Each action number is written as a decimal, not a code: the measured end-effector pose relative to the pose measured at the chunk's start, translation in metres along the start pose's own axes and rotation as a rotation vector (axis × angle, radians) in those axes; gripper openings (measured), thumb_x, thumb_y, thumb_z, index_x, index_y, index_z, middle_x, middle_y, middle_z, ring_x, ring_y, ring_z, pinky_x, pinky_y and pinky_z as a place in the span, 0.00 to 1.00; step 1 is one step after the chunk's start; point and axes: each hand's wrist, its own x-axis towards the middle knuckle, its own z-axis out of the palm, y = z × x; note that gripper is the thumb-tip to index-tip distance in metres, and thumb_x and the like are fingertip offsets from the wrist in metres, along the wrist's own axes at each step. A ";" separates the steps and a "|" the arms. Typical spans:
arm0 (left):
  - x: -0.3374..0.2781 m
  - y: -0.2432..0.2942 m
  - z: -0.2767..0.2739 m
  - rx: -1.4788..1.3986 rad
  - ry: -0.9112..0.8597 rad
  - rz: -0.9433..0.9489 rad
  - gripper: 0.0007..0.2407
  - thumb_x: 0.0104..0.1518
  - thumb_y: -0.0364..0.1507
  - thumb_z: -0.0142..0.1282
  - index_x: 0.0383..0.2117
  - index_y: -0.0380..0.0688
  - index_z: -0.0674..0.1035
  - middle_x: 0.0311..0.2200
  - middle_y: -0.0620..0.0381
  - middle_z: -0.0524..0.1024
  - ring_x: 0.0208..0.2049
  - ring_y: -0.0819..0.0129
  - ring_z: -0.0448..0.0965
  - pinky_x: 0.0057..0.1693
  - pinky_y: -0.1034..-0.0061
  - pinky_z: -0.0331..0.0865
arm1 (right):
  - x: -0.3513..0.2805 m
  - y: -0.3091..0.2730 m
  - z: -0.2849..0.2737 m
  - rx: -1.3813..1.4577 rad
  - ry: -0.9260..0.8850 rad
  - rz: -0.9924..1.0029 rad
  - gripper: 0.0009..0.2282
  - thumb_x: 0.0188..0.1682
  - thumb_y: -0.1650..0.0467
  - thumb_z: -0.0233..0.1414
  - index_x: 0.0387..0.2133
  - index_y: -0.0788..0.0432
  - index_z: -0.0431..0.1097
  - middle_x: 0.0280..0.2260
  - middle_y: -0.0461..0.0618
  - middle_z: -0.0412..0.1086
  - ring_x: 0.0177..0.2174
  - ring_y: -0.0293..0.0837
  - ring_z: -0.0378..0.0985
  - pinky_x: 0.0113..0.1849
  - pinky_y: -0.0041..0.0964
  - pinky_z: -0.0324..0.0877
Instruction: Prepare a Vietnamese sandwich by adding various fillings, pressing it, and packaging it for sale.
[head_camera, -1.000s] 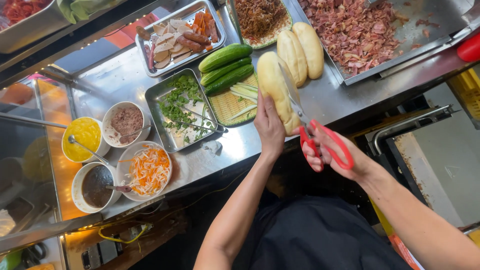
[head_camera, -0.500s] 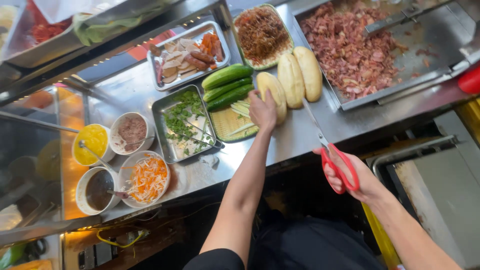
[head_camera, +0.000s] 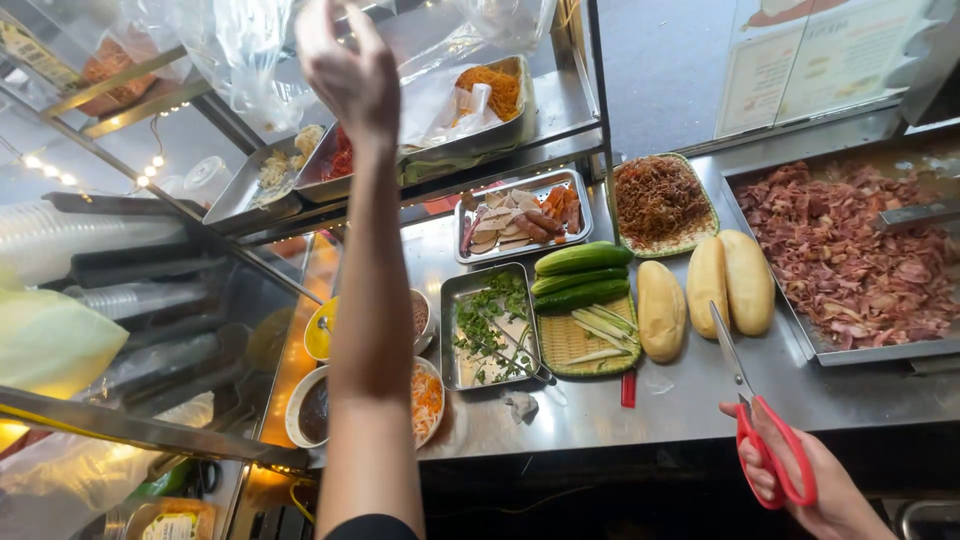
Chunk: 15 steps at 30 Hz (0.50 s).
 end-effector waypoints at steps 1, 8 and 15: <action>0.048 -0.010 0.002 0.303 -0.234 -0.151 0.16 0.71 0.35 0.45 0.35 0.35 0.83 0.36 0.44 0.85 0.31 0.55 0.83 0.38 0.64 0.67 | 0.001 0.001 0.005 0.022 -0.012 -0.014 0.25 0.54 0.61 0.42 0.62 0.63 0.61 0.23 0.45 0.62 0.17 0.37 0.60 0.20 0.31 0.57; 0.021 0.024 -0.006 0.018 -0.278 -0.134 0.11 0.69 0.32 0.46 0.42 0.39 0.78 0.41 0.43 0.82 0.33 0.55 0.83 0.38 0.65 0.70 | -0.009 0.019 0.035 0.071 0.118 -0.054 0.23 0.55 0.61 0.43 0.61 0.60 0.63 0.23 0.46 0.64 0.16 0.37 0.61 0.19 0.32 0.57; -0.171 0.083 0.055 -0.437 -0.589 -0.245 0.09 0.67 0.29 0.46 0.50 0.43 0.73 0.46 0.42 0.78 0.35 0.55 0.83 0.38 0.66 0.74 | -0.055 0.015 0.056 0.093 0.220 -0.110 0.21 0.54 0.60 0.45 0.56 0.60 0.66 0.21 0.42 0.65 0.15 0.35 0.65 0.17 0.30 0.61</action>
